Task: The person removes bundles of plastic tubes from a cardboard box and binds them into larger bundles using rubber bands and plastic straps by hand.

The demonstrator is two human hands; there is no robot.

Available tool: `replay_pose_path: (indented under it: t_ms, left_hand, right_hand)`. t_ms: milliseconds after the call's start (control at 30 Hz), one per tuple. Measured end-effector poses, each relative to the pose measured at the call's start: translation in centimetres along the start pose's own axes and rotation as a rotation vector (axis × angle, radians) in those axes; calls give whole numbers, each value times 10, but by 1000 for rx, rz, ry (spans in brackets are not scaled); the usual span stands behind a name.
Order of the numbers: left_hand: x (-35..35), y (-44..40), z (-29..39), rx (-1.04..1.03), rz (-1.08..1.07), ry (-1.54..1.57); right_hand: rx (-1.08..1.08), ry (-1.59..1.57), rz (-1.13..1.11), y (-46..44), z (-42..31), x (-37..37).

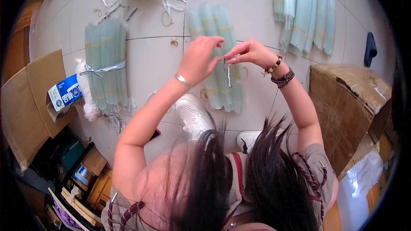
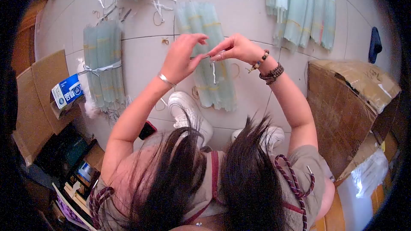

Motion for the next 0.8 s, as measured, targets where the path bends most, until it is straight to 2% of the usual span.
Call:
replay_pose_path:
  t_ms: [100,133,200,300,333,500,567,667,800]
  left_hand:
    - [-25,6,-9,147,-179,186]
    - [-27,6,-9,188,-177,208]
    - [-29,5,-10,267,-176,251]
    - [-29,5,-8,203,-83,94]
    - [-29,5,-10,247,-74,95]
    - [-29,5,-12,448,-78,112]
    - [-30,6,-12,481,-91,119]
    - [-29,8,-11,546,-112,133]
    - [-30,6,-6,547,-133,77]
  right_hand:
    - [4,5,45,1,3,-1]
    - [11,-10,57,1,3,-1]
    - [189,242,135,3,-4,0]
    - [396,541,302,9,-8,-8]
    - [459,630,365,9,-10,-11]
    - [622,882,624,17,-11,-38]
    - [637,927,688,18,-7,-46]
    - [452,686,724,21,-10,-41]
    - [500,886,877,23,-9,-53]
Point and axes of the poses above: each hand's wrist, its own y-axis away from the middle knuckle, its own x-axis out of the back of the hand, z = x × y, the point moved 2 cm from there along -y, towards the middle knuckle, and after that the axes turned 5 degrees about x, right-handed, at the moved point
